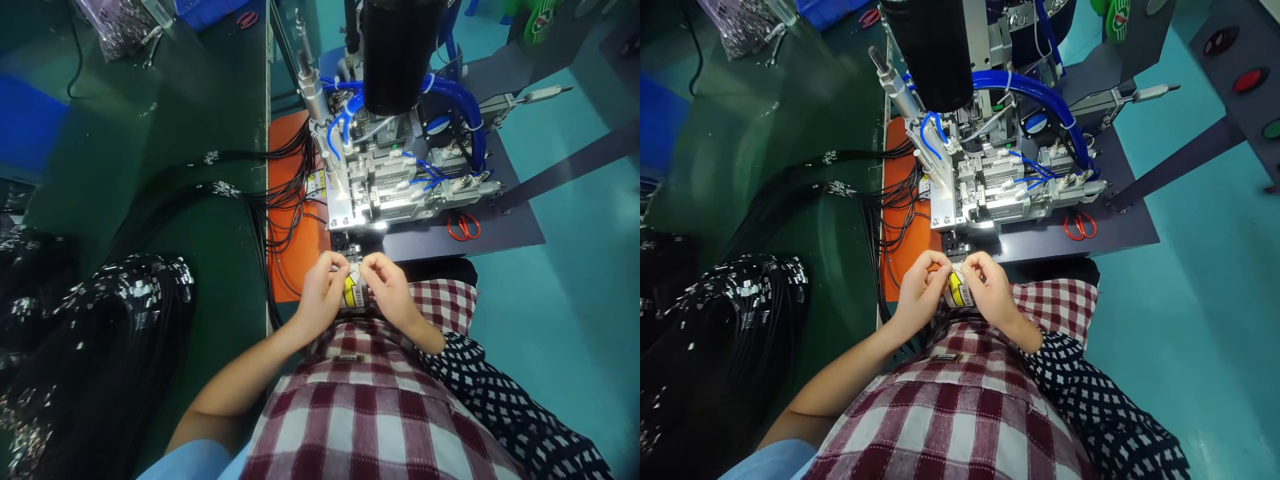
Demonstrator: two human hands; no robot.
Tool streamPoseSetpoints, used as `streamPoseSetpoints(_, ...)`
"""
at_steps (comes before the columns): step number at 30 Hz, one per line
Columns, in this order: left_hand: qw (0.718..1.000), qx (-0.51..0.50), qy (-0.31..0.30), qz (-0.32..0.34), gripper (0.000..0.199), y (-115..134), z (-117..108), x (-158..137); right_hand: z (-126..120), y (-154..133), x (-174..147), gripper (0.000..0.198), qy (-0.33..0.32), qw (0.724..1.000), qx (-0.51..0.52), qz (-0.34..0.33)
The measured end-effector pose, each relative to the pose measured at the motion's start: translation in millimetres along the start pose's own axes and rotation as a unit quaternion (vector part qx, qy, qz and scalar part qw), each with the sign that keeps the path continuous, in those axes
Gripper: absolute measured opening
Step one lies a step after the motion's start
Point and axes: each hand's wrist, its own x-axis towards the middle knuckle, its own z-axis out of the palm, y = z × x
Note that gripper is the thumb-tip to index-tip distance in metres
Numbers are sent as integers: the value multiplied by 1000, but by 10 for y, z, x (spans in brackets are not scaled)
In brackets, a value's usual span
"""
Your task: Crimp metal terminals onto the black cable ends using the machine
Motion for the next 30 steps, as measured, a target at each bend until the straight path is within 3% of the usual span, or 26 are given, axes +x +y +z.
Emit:
streamPoseSetpoints(3, 1000, 6, -26, -3, 18, -19, -22, 99, -4, 44, 40, 18, 6, 1000, 7, 19)
streamPoseSetpoints(11, 991, -106, -71, -41, 21, 59, -51, 67, 4, 4, 17, 17, 7, 1000, -11, 3)
streamPoseSetpoints(16, 997, -39, -53, -34, 30, 107, -51, 12, 16, -24, -13, 14, 7, 999, -28, -34)
streamPoseSetpoints(23, 999, -14, 20, 29, 13, 43, 5, -18, 6, -73, -25, 17, -30, 999, 37, 16)
streamPoseSetpoints(30, 995, -78, 59, -15, 12, 1, 77, -113, 42, -42, -71, 15, -16, 1000, 5, -21)
